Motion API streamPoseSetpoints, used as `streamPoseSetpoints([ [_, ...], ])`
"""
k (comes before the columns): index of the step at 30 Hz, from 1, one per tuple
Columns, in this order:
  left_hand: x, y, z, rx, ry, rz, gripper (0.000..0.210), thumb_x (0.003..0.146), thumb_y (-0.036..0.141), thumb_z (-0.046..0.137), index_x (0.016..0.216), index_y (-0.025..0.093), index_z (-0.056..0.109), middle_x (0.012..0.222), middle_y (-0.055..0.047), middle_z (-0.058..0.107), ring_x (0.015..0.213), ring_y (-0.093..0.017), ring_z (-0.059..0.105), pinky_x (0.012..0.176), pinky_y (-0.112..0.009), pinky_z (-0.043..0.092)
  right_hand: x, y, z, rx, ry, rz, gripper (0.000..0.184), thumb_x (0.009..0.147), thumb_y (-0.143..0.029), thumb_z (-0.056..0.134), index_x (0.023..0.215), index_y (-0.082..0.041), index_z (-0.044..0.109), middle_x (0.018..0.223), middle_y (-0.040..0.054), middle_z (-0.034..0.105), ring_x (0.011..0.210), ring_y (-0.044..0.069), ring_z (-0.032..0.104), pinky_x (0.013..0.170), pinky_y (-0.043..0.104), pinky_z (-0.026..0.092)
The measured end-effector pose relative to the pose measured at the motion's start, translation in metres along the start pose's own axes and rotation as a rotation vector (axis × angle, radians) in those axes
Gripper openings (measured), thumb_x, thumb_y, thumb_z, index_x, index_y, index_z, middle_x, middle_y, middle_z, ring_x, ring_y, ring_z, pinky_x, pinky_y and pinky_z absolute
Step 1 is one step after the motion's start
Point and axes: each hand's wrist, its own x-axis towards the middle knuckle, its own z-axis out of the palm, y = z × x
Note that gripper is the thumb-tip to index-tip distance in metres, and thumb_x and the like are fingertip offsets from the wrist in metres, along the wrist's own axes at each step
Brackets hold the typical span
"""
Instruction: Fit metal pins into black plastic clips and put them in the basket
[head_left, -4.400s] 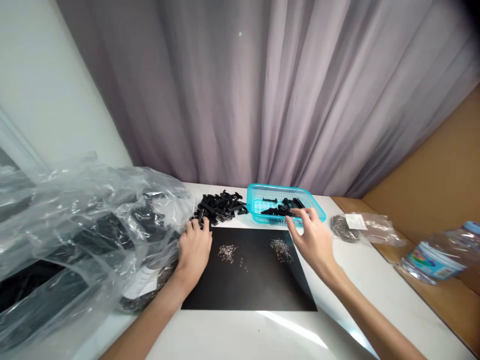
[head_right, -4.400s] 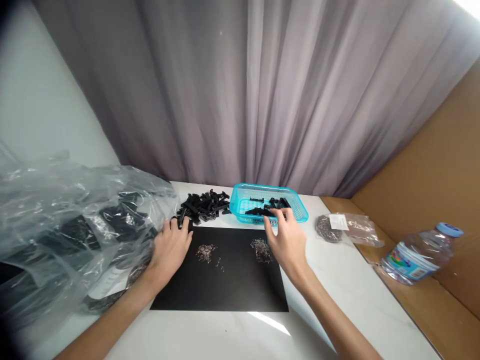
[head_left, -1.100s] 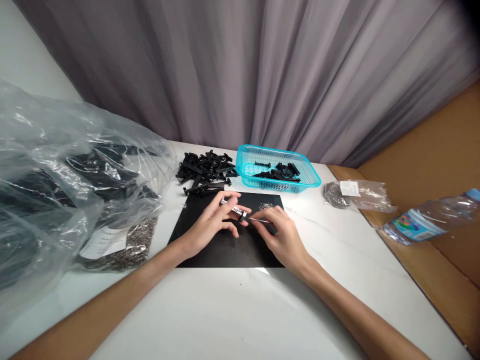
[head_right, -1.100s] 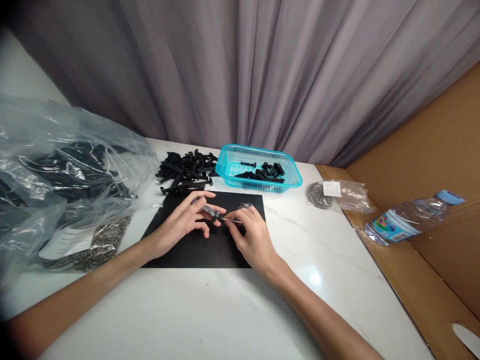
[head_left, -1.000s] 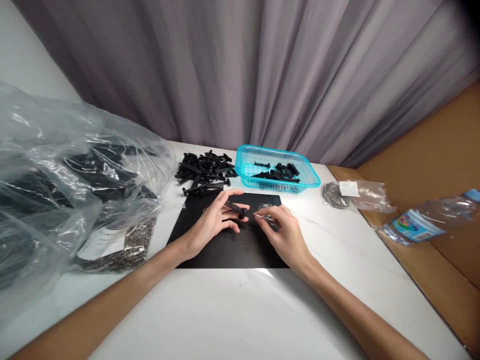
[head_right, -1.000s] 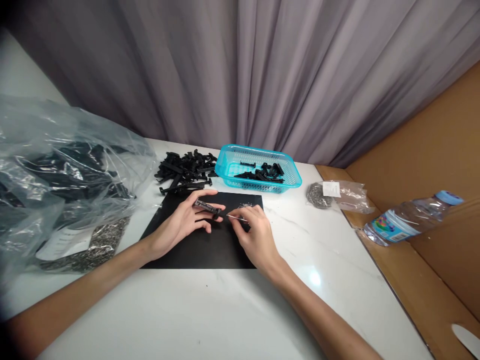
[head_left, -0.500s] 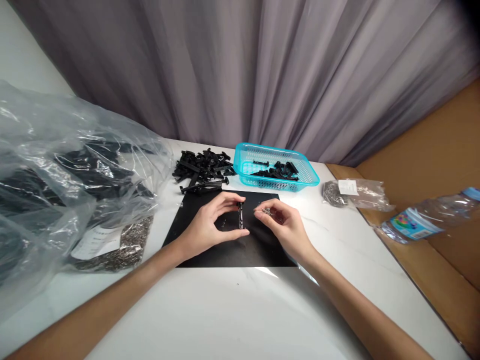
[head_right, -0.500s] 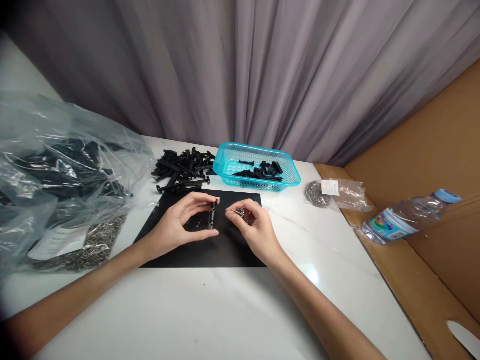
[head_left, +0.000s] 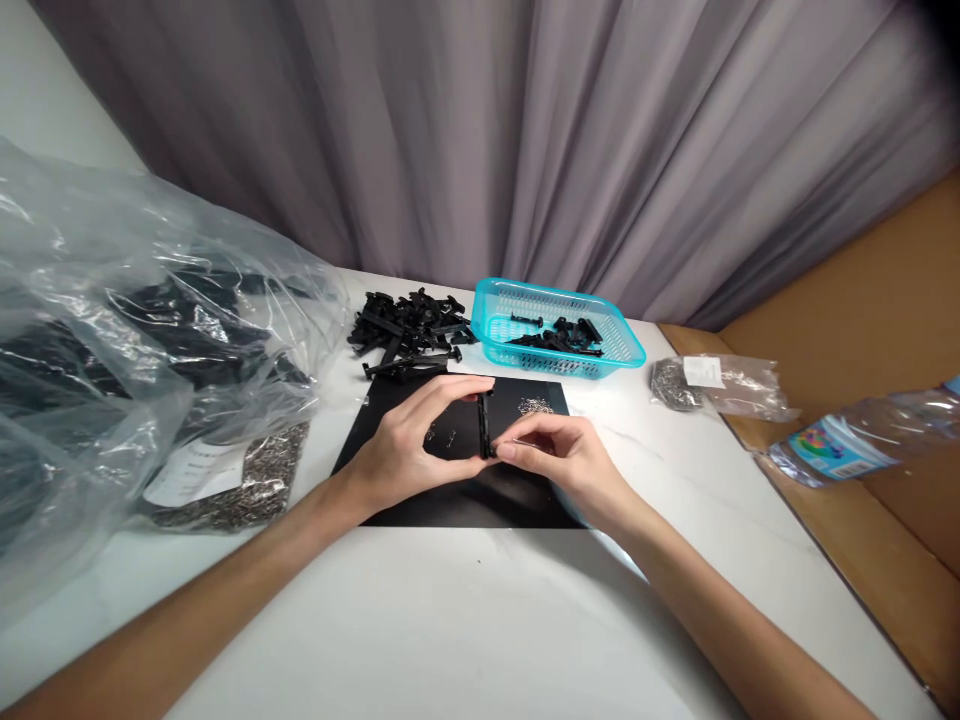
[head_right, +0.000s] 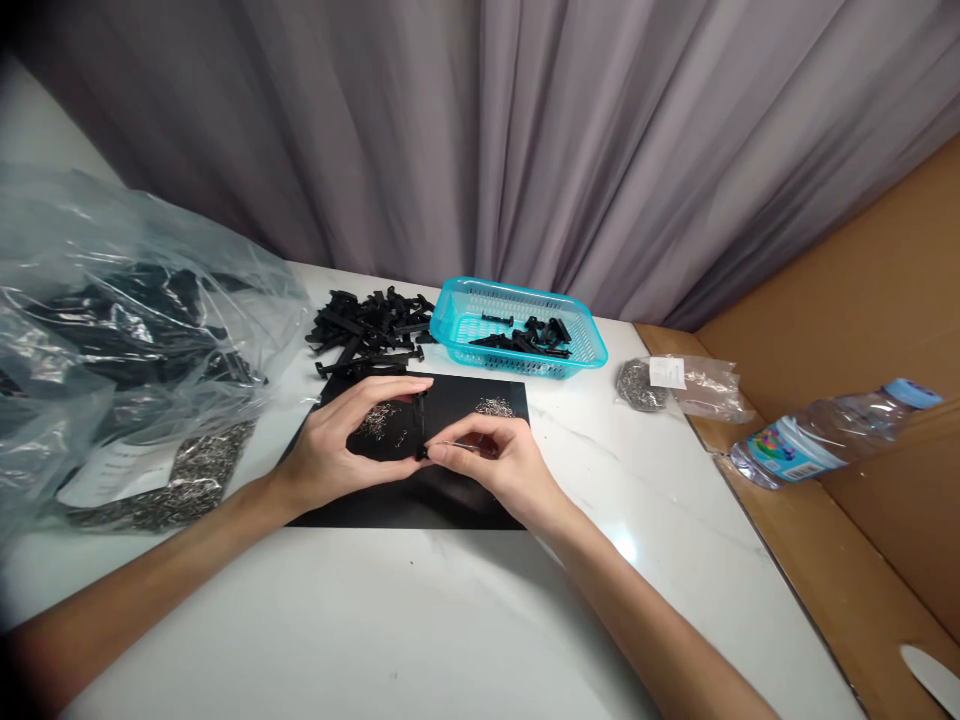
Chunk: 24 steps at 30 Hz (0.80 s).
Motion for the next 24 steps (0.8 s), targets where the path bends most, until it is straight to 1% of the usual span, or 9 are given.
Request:
streamPoseSetpoints([
  [4,0.0,-0.001,0.001,0.008,-0.007,0.027,0.058,0.083,0.018,0.08,0.136,0.017,0.056,0.128,-0.013,0.07,0.123,-0.025,0.068,0.11,-0.041,0.056,0.0,0.003,0.001,0.014,0.023,0.004,0.014,0.08,-0.036,0.086,0.085,-0.024,0.081,0.086,0.002,0.076,0.078,0.016,0.065,0.07,0.029,0.047],
  [7,0.0,-0.002,0.002,0.007,-0.013,0.022,0.058,0.084,0.018,0.08,0.136,0.017,0.056,0.128,-0.012,0.07,0.123,-0.025,0.067,0.11,-0.04,0.056,0.0,0.003,0.003,0.017,0.033,-0.001,0.012,0.08,-0.034,0.086,0.083,-0.024,0.081,0.086,0.0012,0.076,0.079,0.015,0.065,0.073,0.029,0.048],
  [10,-0.001,-0.002,0.003,-0.004,-0.026,0.013,0.058,0.083,0.016,0.079,0.137,0.017,0.056,0.129,-0.012,0.07,0.124,-0.025,0.066,0.111,-0.04,0.055,0.0,0.0,0.005,-0.021,0.004,-0.007,0.011,0.082,-0.034,0.085,0.083,-0.024,0.081,0.087,0.0018,0.075,0.083,0.016,0.065,0.076,0.031,0.049],
  [15,-0.002,-0.002,0.002,-0.007,-0.042,0.003,0.059,0.083,0.014,0.079,0.137,0.018,0.056,0.13,-0.011,0.07,0.124,-0.024,0.066,0.111,-0.04,0.055,0.0,-0.005,0.002,-0.07,-0.049,0.011,0.011,0.085,-0.034,0.083,0.084,-0.023,0.08,0.089,0.0018,0.074,0.082,0.016,0.064,0.074,0.032,0.048],
  [17,-0.002,-0.002,0.002,-0.005,-0.046,0.002,0.059,0.083,0.015,0.079,0.137,0.019,0.056,0.129,-0.011,0.07,0.124,-0.025,0.067,0.111,-0.04,0.055,0.0,-0.007,-0.001,-0.112,-0.075,-0.021,0.008,0.086,-0.031,0.082,0.086,-0.023,0.08,0.092,0.0018,0.073,0.085,0.017,0.065,0.077,0.032,0.049],
  [20,-0.002,-0.001,0.002,-0.008,-0.052,0.002,0.059,0.083,0.015,0.079,0.137,0.02,0.056,0.129,-0.011,0.07,0.123,-0.025,0.067,0.11,-0.041,0.056,0.0,-0.009,-0.005,-0.242,-0.121,-0.112,0.005,0.09,-0.028,0.079,0.09,-0.023,0.081,0.094,0.0025,0.074,0.091,0.018,0.066,0.081,0.032,0.05],
  [24,-0.002,-0.001,0.003,-0.007,-0.057,0.015,0.06,0.082,0.017,0.081,0.137,0.019,0.056,0.128,-0.011,0.07,0.122,-0.025,0.068,0.109,-0.04,0.056,0.0,-0.012,-0.01,-0.411,-0.17,-0.203,0.007,0.095,-0.028,0.074,0.093,-0.024,0.08,0.095,0.0032,0.075,0.094,0.02,0.065,0.084,0.035,0.048],
])
